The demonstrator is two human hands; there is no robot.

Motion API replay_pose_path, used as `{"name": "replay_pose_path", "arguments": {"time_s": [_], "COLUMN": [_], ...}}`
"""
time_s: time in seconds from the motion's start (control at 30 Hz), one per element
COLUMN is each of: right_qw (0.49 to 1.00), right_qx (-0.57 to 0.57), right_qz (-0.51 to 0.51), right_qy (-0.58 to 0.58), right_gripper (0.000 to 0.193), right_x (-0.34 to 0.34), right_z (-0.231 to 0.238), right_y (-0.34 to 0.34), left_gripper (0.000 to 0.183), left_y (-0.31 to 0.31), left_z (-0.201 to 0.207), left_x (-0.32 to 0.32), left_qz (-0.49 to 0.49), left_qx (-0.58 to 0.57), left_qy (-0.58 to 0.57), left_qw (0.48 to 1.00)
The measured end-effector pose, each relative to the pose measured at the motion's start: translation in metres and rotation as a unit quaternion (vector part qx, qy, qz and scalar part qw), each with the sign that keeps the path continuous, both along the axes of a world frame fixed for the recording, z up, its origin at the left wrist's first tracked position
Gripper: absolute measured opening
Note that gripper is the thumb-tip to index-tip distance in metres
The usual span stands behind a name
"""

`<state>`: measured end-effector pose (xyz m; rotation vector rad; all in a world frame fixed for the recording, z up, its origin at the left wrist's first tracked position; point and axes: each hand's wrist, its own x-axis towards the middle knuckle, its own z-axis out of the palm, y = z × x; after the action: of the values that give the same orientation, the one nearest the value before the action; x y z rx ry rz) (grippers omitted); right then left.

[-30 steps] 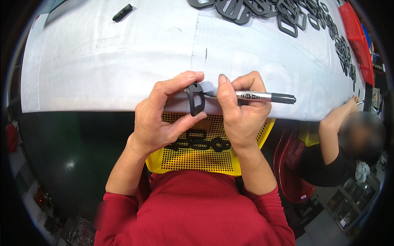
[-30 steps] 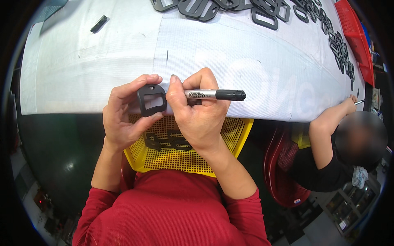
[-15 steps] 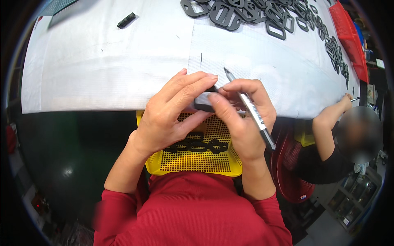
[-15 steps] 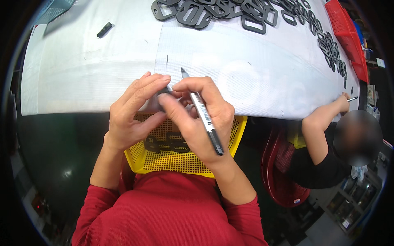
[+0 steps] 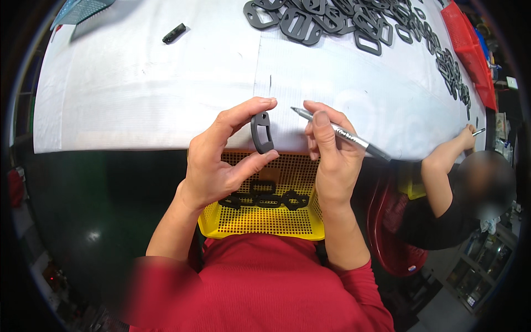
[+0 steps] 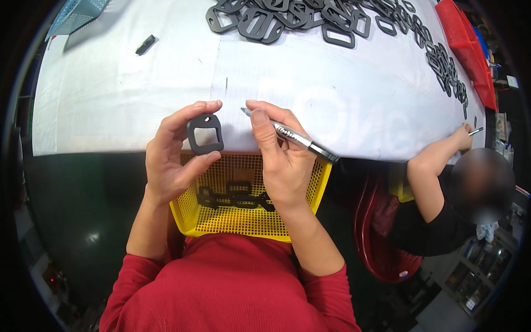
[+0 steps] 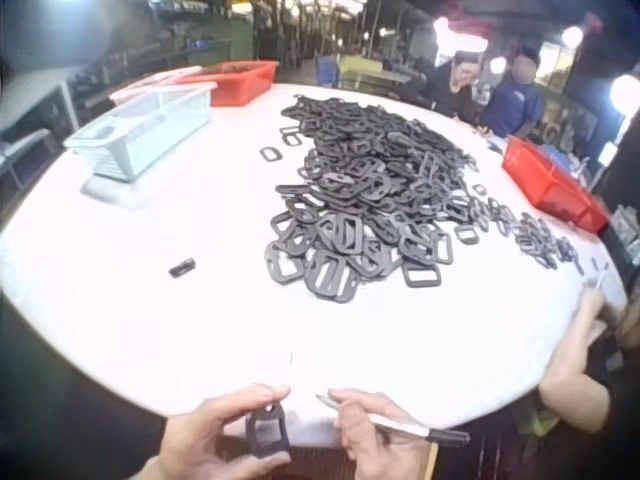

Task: The person uses a black marker to mark the inner surface of black plastic buckles, handling them one at a time and placing the finished ones into a yellow basket.

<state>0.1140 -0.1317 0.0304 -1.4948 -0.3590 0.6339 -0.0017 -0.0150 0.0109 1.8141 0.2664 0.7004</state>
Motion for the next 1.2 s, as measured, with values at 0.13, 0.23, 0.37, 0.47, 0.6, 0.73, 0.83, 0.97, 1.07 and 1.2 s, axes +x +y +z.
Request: {"name": "replay_pose_path", "arguments": {"time_s": [0.13,0.23,0.37,0.47,0.6,0.73,0.83,0.97,1.07,1.2], "right_qw": [1.0,0.996,0.984,0.978,0.985,0.985,0.982,0.982,0.981,0.982], "right_qx": [-0.007,-0.015,0.011,-0.002,0.025,0.02,0.009,0.011,0.008,0.004], "right_qz": [-0.004,-0.003,0.008,0.014,0.028,0.039,0.044,0.045,0.048,0.05], "right_qy": [-0.029,-0.087,-0.177,-0.21,-0.169,-0.165,-0.181,-0.183,-0.19,-0.182], "right_gripper": [0.011,0.02,0.022,0.022,0.023,0.024,0.024,0.024,0.024,0.024], "right_x": [-0.002,-0.005,-0.007,-0.006,-0.005,-0.006,-0.005,-0.006,-0.005,-0.007], "right_z": [-0.002,-0.009,-0.014,-0.016,-0.018,-0.018,-0.017,-0.018,-0.018,-0.017], "right_y": [0.005,0.013,0.018,0.018,0.016,0.017,0.017,0.018,0.018,0.018], "left_gripper": [0.059,0.055,0.053,0.052,0.052,0.052,0.051,0.052,0.052,0.052], "left_y": [-0.001,-0.004,0.0,0.001,0.002,0.003,0.003,0.003,0.003,0.003], "left_z": [-0.01,-0.015,-0.018,-0.02,-0.023,-0.026,-0.026,-0.026,-0.026,-0.027], "left_x": [-0.004,-0.002,-0.005,-0.005,-0.002,-0.002,-0.001,-0.001,-0.001,-0.001], "left_qz": [-0.04,0.011,-0.015,-0.031,-0.048,-0.052,-0.052,-0.049,-0.048,-0.043], "left_qx": [-0.014,-0.064,-0.039,-0.043,-0.043,-0.032,-0.025,-0.015,-0.009,-0.001], "left_qy": [0.068,-0.003,0.0,-0.017,-0.065,-0.069,-0.078,-0.078,-0.08,-0.079], "left_qw": [0.997,0.998,0.999,0.998,0.996,0.996,0.995,0.996,0.996,0.996]}}
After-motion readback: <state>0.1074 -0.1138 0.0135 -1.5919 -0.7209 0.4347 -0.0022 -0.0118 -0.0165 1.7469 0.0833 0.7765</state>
